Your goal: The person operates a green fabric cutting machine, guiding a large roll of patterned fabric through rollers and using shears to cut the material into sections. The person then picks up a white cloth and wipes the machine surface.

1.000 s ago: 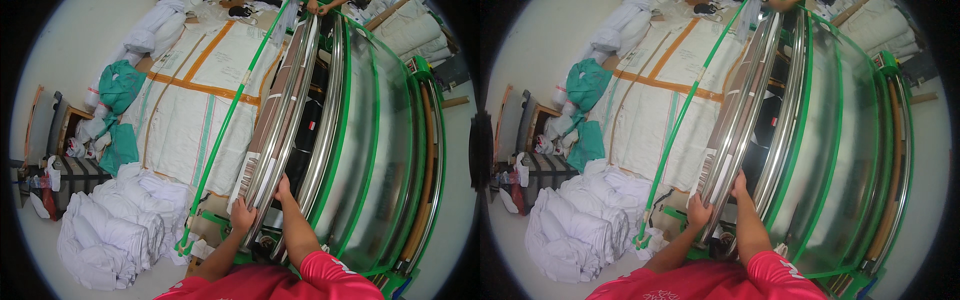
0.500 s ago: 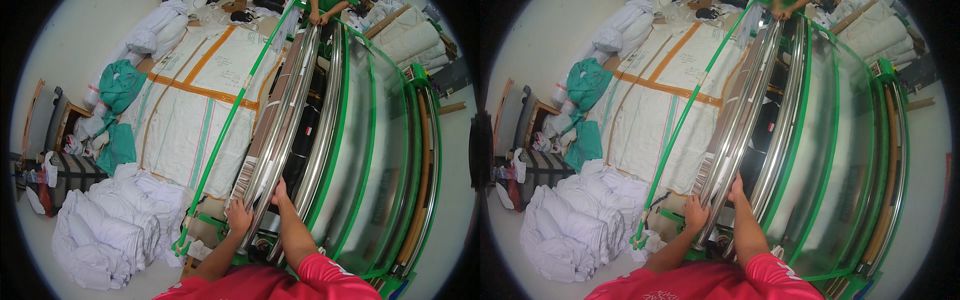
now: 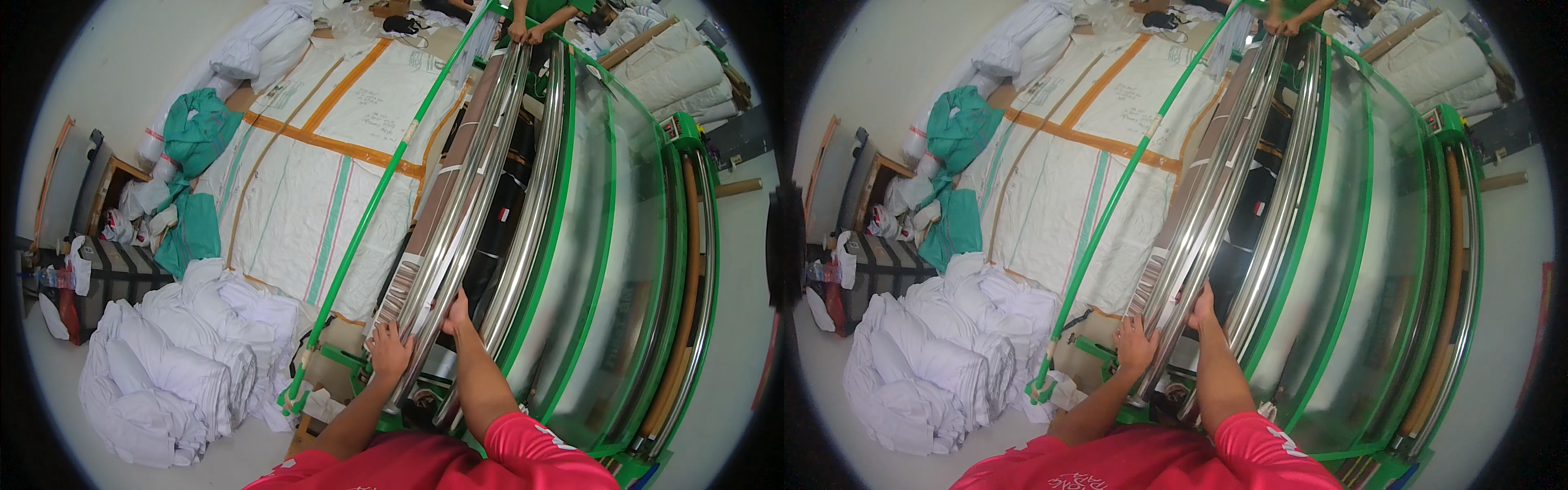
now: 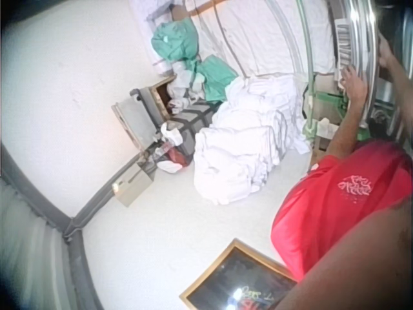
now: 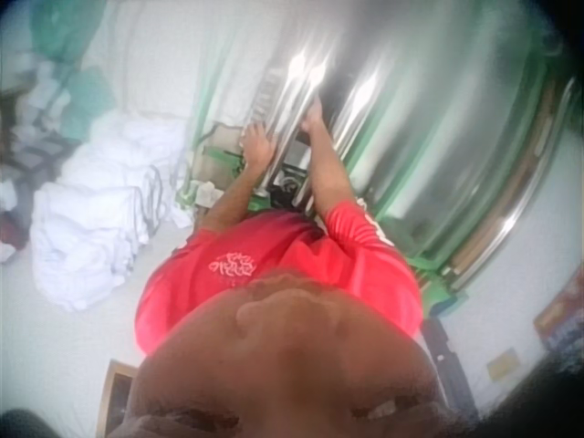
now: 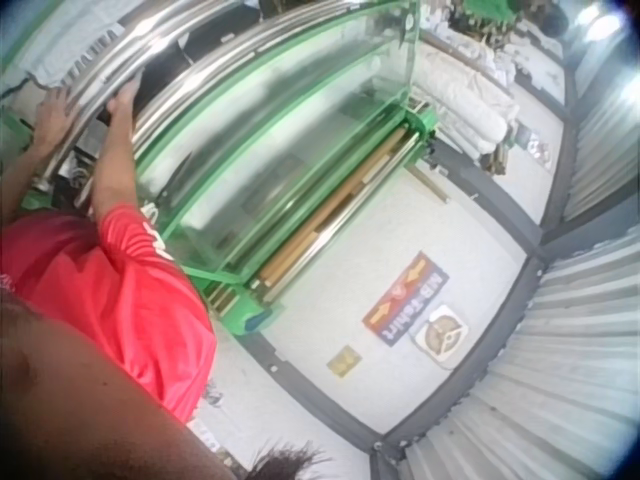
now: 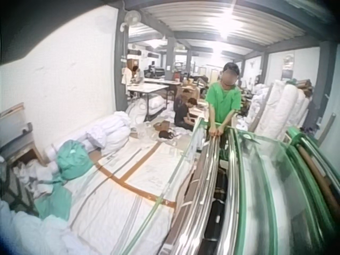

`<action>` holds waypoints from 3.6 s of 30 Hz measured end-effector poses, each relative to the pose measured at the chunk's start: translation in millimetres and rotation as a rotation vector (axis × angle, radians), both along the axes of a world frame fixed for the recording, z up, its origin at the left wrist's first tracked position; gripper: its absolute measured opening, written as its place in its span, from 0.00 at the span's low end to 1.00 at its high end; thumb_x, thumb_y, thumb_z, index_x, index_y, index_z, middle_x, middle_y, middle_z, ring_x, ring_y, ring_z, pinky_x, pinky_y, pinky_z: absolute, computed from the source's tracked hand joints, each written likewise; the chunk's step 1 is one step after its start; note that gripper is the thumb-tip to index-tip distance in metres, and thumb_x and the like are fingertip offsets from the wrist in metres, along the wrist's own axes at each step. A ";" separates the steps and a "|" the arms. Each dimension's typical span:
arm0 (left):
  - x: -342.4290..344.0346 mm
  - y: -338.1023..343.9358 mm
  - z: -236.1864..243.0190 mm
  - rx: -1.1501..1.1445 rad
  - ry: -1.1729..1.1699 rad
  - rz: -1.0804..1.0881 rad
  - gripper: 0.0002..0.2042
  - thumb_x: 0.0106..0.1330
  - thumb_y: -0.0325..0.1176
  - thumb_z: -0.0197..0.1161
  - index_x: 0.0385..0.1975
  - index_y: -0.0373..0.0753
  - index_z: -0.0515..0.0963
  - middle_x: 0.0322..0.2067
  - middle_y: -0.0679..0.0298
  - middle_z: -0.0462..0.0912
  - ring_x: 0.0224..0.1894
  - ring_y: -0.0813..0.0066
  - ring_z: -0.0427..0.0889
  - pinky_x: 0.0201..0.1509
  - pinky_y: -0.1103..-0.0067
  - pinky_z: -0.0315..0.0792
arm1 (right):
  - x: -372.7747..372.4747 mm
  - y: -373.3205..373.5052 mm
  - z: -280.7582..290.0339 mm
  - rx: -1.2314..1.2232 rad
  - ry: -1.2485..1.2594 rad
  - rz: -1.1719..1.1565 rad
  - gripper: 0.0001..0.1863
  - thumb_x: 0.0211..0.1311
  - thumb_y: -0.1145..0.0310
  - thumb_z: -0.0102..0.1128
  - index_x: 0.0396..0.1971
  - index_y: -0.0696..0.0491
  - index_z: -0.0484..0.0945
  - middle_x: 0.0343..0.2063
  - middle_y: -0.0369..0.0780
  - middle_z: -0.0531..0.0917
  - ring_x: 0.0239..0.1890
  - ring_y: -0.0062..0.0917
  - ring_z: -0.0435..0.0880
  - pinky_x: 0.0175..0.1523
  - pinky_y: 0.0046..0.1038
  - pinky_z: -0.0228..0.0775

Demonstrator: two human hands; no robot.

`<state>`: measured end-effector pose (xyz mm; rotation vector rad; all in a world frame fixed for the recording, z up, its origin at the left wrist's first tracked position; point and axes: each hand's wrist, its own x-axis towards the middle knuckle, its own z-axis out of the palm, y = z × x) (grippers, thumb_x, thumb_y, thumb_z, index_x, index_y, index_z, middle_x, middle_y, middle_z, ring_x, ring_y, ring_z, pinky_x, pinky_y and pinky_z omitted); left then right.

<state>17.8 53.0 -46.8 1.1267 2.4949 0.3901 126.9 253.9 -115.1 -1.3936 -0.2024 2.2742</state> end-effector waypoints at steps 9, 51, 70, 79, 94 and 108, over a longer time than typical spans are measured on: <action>0.1 1.1 1.5 -0.008 -0.013 0.021 0.33 0.70 0.60 0.71 0.64 0.40 0.77 0.55 0.53 0.79 0.61 0.51 0.78 0.64 0.48 0.68 | -4.6 2.3 8.2 -0.055 -0.047 0.031 0.44 0.78 0.24 0.40 0.45 0.57 0.81 0.32 0.44 0.83 0.32 0.35 0.83 0.42 0.38 0.79; 0.5 1.8 -4.1 0.045 0.014 0.016 0.29 0.72 0.61 0.68 0.55 0.40 0.79 0.49 0.53 0.81 0.55 0.49 0.81 0.61 0.50 0.70 | -0.6 1.3 1.7 -0.092 0.044 0.115 0.52 0.78 0.25 0.32 0.72 0.61 0.75 0.34 0.49 0.87 0.36 0.36 0.83 0.48 0.32 0.78; -2.8 2.4 6.6 0.003 -0.092 0.001 0.35 0.73 0.61 0.67 0.66 0.37 0.76 0.56 0.46 0.80 0.60 0.44 0.81 0.65 0.46 0.70 | 3.2 3.8 -3.6 -0.121 0.052 0.113 0.51 0.75 0.22 0.34 0.68 0.55 0.78 0.33 0.47 0.88 0.33 0.35 0.84 0.45 0.33 0.80; -34.0 100.1 17.2 0.306 -0.144 -0.135 0.30 0.71 0.51 0.74 0.63 0.33 0.79 0.59 0.45 0.77 0.62 0.41 0.78 0.64 0.51 0.73 | -5.5 3.0 12.9 -0.157 0.045 0.051 0.41 0.75 0.24 0.44 0.54 0.51 0.79 0.29 0.43 0.87 0.29 0.39 0.85 0.39 0.41 0.81; -43.6 160.8 70.9 0.163 -0.243 -0.263 0.11 0.67 0.31 0.64 0.39 0.29 0.87 0.53 0.45 0.80 0.54 0.40 0.85 0.59 0.52 0.81 | 5.2 -35.4 64.2 0.943 -0.936 0.331 0.35 0.87 0.47 0.51 0.74 0.63 0.70 0.68 0.60 0.78 0.73 0.58 0.75 0.78 0.49 0.66; 34.9 148.3 192.7 0.453 -0.531 -0.433 0.13 0.74 0.38 0.70 0.36 0.32 0.80 0.43 0.47 0.80 0.44 0.48 0.85 0.52 0.60 0.79 | 108.1 -162.3 203.6 1.010 -0.751 0.367 0.21 0.73 0.57 0.74 0.48 0.62 0.90 0.37 0.52 0.94 0.37 0.42 0.95 0.46 0.42 0.84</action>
